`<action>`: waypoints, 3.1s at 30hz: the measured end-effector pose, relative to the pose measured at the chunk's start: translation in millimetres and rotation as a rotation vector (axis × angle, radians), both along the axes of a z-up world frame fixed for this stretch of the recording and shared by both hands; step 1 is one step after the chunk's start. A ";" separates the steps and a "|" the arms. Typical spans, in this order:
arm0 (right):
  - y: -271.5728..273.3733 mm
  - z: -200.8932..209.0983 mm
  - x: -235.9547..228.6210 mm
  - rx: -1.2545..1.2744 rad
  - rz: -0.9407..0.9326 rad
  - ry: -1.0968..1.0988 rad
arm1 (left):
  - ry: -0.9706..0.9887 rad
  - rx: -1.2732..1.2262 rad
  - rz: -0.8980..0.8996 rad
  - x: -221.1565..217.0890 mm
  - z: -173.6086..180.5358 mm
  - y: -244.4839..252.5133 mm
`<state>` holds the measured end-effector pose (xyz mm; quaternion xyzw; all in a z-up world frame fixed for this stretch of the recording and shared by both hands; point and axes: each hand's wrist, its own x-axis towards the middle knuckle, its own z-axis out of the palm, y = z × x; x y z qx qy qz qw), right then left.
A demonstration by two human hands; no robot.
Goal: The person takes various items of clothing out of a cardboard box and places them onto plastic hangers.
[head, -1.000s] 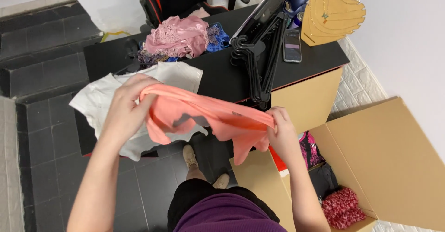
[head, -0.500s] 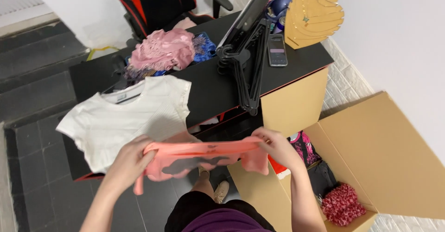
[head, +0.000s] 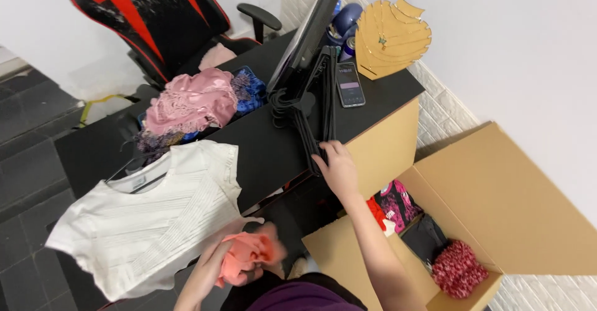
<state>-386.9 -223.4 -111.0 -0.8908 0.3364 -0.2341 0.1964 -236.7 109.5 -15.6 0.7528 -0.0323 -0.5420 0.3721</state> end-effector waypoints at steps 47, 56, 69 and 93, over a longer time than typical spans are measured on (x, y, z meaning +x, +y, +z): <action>-11.6 55.2 -242.5 0.249 0.180 -0.326 | -0.529 -0.173 -0.380 59.0 95.0 8.0; 31.2 98.8 -196.9 0.275 0.357 -0.156 | -0.536 -0.302 -0.562 18.4 113.0 20.4; 92.9 97.6 -119.0 0.287 0.450 -0.306 | -1.165 -0.610 -0.614 -30.5 108.1 0.6; 113.9 1.1 -83.1 -0.630 -0.103 -0.674 | -1.484 -0.421 -0.565 -9.1 113.9 -3.1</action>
